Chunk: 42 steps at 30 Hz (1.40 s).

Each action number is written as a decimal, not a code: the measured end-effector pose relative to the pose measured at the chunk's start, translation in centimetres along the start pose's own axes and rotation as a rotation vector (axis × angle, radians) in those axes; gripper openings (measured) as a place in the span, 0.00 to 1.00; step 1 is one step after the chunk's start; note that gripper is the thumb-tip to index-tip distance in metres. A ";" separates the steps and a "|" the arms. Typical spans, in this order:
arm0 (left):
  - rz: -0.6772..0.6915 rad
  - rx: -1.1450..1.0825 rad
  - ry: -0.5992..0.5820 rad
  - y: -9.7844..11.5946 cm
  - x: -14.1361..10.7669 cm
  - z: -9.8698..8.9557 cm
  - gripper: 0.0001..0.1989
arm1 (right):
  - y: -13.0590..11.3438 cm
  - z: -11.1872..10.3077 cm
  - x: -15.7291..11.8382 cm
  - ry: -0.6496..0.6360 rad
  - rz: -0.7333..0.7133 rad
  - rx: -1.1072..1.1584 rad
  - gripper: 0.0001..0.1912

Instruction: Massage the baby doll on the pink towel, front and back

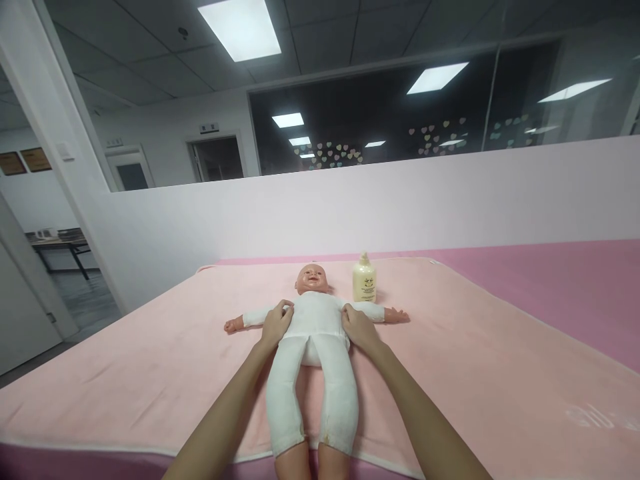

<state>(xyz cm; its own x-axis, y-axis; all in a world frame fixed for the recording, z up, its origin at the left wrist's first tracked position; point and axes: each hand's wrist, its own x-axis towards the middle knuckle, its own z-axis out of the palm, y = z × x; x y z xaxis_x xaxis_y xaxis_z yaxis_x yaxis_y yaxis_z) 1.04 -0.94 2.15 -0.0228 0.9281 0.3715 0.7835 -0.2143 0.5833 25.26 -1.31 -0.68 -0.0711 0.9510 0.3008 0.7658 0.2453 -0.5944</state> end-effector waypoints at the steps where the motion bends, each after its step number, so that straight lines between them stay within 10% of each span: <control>1: -0.001 -0.003 -0.003 0.1 0.0 0.0 0.13 | 0.1 0.0 0.0 0.003 -0.002 -0.005 0.10; 42: -0.001 0.010 0.001 0.2 -0.1 -0.1 0.13 | 0.0 -0.1 0.0 0.000 0.008 -0.008 0.10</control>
<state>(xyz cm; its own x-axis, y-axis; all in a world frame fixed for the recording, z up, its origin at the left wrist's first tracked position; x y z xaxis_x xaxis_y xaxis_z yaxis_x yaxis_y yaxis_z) 1.08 -1.08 2.31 -0.0240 0.9281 0.3715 0.7898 -0.2102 0.5763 25.28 -1.29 -0.62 -0.0655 0.9530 0.2960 0.7713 0.2365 -0.5910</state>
